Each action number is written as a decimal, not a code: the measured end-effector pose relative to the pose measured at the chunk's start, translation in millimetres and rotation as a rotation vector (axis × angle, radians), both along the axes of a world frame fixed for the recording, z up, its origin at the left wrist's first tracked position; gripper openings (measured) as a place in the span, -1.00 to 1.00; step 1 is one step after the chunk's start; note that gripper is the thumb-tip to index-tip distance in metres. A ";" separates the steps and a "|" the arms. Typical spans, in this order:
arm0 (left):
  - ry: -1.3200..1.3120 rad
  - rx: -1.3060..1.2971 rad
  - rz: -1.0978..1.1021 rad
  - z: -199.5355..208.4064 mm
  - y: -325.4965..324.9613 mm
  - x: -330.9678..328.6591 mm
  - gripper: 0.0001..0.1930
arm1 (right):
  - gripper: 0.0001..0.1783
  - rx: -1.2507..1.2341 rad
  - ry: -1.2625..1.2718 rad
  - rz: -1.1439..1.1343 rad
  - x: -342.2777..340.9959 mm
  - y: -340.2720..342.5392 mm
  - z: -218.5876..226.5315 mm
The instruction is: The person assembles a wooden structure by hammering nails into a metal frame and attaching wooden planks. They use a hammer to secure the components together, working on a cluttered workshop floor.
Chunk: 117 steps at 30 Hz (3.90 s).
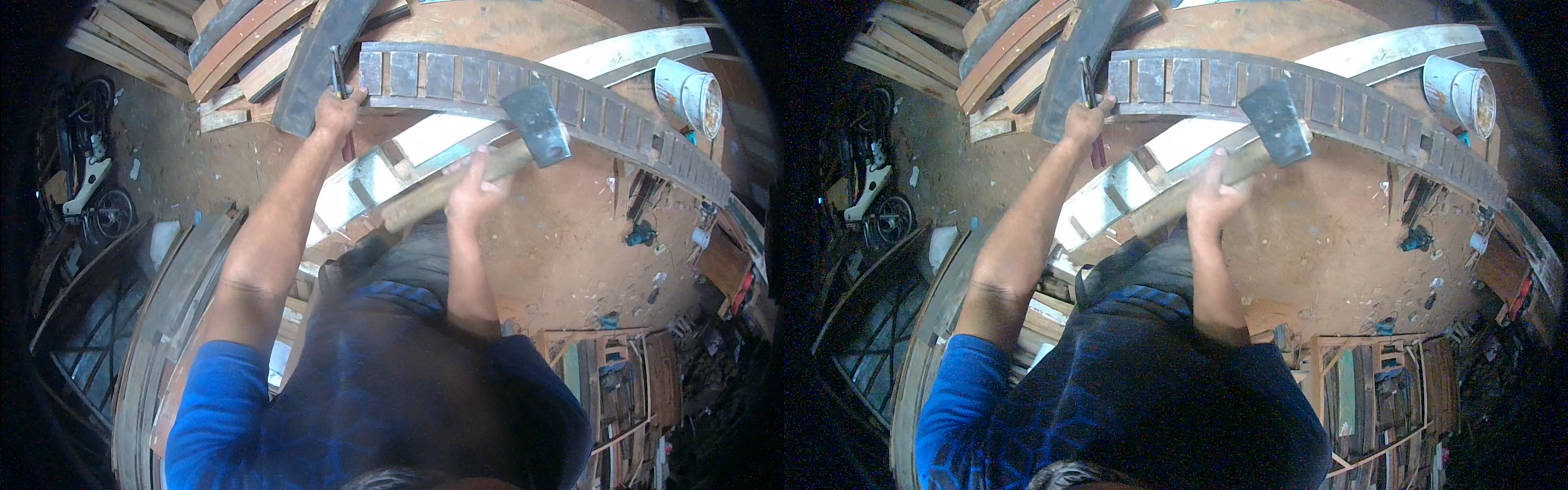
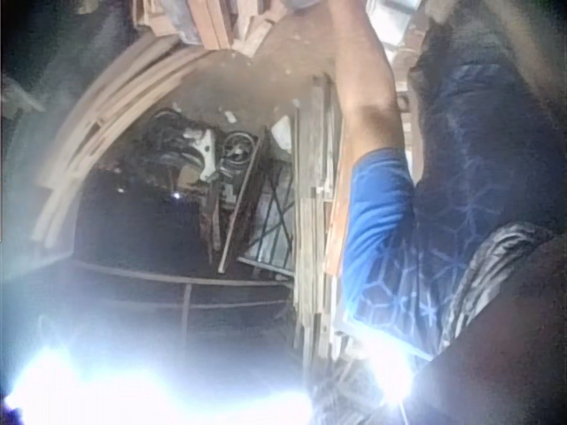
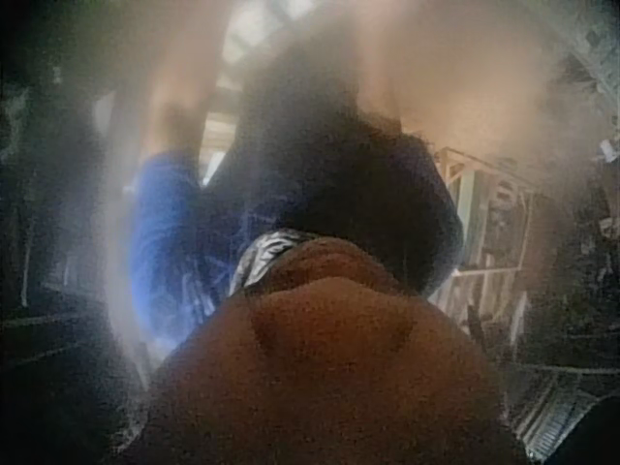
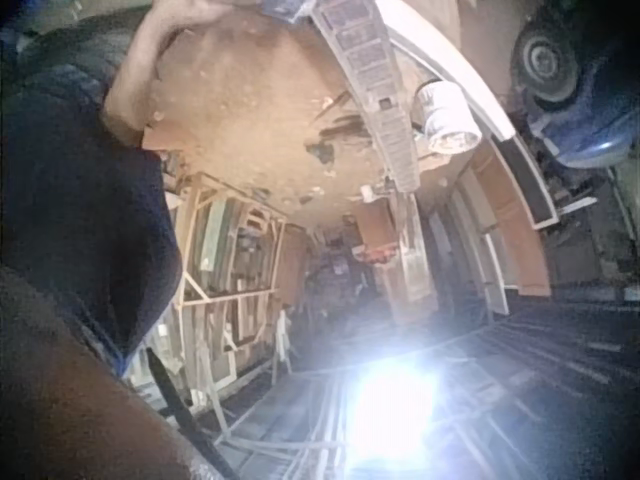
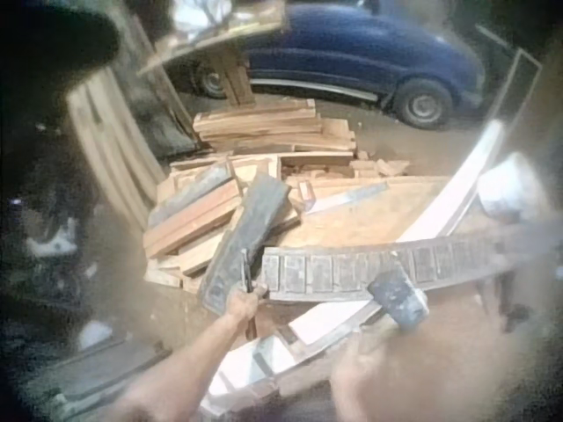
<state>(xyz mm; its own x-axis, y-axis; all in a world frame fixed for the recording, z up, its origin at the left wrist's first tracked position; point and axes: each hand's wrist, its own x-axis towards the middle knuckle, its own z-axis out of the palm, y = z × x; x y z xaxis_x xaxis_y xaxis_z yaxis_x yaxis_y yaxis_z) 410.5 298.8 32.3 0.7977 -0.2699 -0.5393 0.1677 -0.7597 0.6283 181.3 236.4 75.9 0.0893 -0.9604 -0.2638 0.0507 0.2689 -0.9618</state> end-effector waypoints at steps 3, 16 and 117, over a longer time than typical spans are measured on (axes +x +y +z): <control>-0.025 -0.012 -0.029 -8.8 -2.0 3.8 -0.61 | -0.86 -0.115 0.245 0.218 8.2 -2.5 -65.1; -0.034 0.039 -0.055 -23.7 5.6 9.5 -0.64 | -0.79 -0.115 0.471 0.426 5.7 -14.8 -61.5; 0.227 0.013 0.040 -4.5 2.6 5.7 -0.31 | -0.85 0.328 0.216 0.531 -115.0 -156.3 -13.3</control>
<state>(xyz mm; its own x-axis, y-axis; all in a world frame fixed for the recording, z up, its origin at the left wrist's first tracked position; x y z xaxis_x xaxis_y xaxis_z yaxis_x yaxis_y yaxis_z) 416.2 301.4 27.8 0.6651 -0.2326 -0.7096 0.3340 -0.7572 0.5613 66.3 80.2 62.6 0.4410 -0.6672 -0.6003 -0.3545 0.4850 -0.7994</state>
